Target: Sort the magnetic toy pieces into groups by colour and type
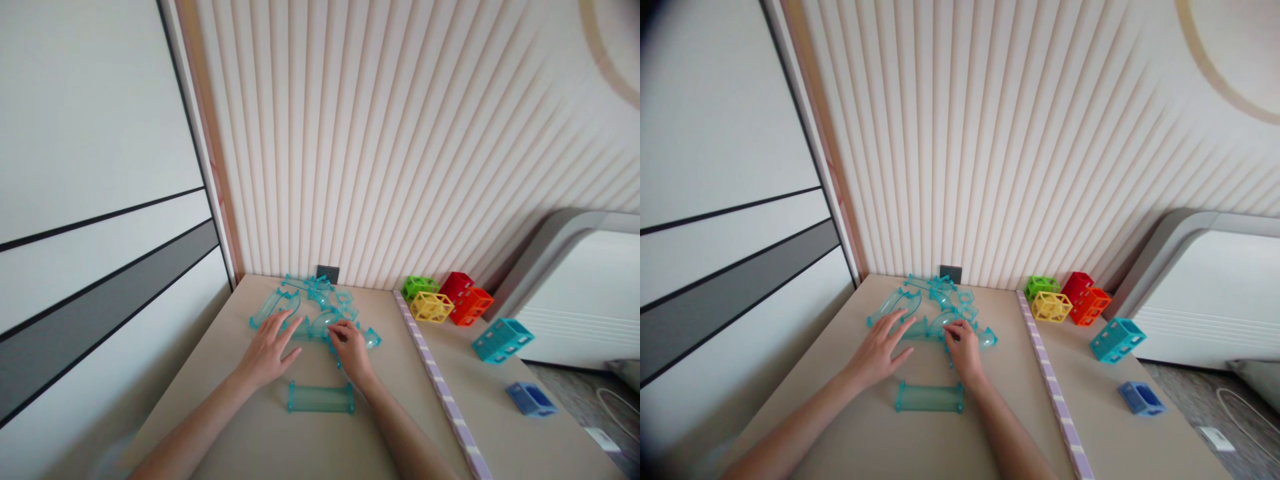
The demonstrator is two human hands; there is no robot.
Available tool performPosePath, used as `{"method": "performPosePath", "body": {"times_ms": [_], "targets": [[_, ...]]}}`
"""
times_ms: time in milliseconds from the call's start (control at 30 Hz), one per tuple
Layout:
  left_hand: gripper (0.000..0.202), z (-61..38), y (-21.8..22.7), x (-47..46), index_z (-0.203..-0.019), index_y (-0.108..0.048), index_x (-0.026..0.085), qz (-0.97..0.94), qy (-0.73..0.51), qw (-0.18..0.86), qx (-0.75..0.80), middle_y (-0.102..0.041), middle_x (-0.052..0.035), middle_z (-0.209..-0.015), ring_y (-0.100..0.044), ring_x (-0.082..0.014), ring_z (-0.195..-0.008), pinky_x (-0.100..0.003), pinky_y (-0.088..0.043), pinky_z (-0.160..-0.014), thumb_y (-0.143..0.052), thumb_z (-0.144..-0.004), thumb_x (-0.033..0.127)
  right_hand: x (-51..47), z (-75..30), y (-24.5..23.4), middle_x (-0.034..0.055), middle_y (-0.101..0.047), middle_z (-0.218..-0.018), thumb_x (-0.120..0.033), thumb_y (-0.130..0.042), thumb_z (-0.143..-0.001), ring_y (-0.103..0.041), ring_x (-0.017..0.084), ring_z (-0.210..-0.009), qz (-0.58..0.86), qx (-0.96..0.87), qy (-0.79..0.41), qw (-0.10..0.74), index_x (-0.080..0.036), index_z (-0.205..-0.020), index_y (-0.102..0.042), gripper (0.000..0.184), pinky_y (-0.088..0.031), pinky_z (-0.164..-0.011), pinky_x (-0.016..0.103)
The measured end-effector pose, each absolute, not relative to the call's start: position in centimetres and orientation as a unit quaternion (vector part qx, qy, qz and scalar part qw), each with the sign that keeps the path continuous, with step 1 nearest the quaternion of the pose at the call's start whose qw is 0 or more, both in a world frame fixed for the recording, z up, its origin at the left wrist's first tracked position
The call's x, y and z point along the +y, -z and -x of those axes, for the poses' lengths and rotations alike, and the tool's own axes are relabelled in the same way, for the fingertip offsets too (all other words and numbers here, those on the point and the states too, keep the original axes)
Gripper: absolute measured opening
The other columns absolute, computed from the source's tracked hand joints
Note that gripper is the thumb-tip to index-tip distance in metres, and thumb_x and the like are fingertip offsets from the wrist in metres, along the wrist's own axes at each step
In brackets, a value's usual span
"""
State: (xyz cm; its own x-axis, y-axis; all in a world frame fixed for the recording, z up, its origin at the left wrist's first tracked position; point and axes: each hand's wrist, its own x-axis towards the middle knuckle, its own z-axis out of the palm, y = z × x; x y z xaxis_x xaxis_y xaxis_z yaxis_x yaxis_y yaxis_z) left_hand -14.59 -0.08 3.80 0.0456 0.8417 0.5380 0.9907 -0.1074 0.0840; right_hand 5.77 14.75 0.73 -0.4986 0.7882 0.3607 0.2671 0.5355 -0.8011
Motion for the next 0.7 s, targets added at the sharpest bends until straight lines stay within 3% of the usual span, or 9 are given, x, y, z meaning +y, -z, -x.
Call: {"method": "performPosePath", "body": {"times_ms": [267, 433, 700], "targets": [[0.057, 15.0, -1.4, 1.4, -0.147, -0.047, 0.026, 0.724, 0.231, 0.114, -0.640, -0.060, -0.0099, -0.137, -0.060, -0.0289, -0.125, -0.048, -0.053, -0.106, -0.062, -0.093, 0.021, 14.7, -6.7, -0.6, 0.0089, -0.072, -0.091, -0.039, -0.062, -0.086, -0.070, 0.022, -0.080, 0.356, -0.729, -0.400, 0.427, -0.019, -0.088, -0.081, 0.028, -0.057, -0.070, 0.031], [0.044, 15.5, -0.6, 0.9, -0.141, -0.053, 0.026, 0.725, 0.256, 0.124, -0.627, -0.067, -0.0076, -0.124, -0.067, -0.0242, -0.114, -0.041, -0.057, -0.099, -0.051, -0.098, 0.017, 14.5, -6.7, -0.5, 0.0084, -0.073, -0.091, -0.043, -0.064, -0.087, -0.071, 0.023, -0.083, 0.349, -0.719, -0.418, 0.432, -0.020, -0.086, -0.079, 0.028, -0.057, -0.072, 0.031], [0.036, 15.9, -1.0, 0.6, -0.135, -0.059, 0.028, 0.712, 0.276, 0.107, -0.637, -0.067, -0.0067, -0.122, -0.067, -0.0245, -0.112, -0.041, -0.057, -0.098, -0.052, -0.100, 0.024, 14.6, -6.9, 0.1, 0.0118, -0.075, -0.104, -0.038, -0.054, -0.094, -0.073, 0.024, -0.086, 0.370, -0.719, -0.405, 0.427, -0.018, -0.109, -0.072, 0.031, -0.059, -0.079, 0.036]]}}
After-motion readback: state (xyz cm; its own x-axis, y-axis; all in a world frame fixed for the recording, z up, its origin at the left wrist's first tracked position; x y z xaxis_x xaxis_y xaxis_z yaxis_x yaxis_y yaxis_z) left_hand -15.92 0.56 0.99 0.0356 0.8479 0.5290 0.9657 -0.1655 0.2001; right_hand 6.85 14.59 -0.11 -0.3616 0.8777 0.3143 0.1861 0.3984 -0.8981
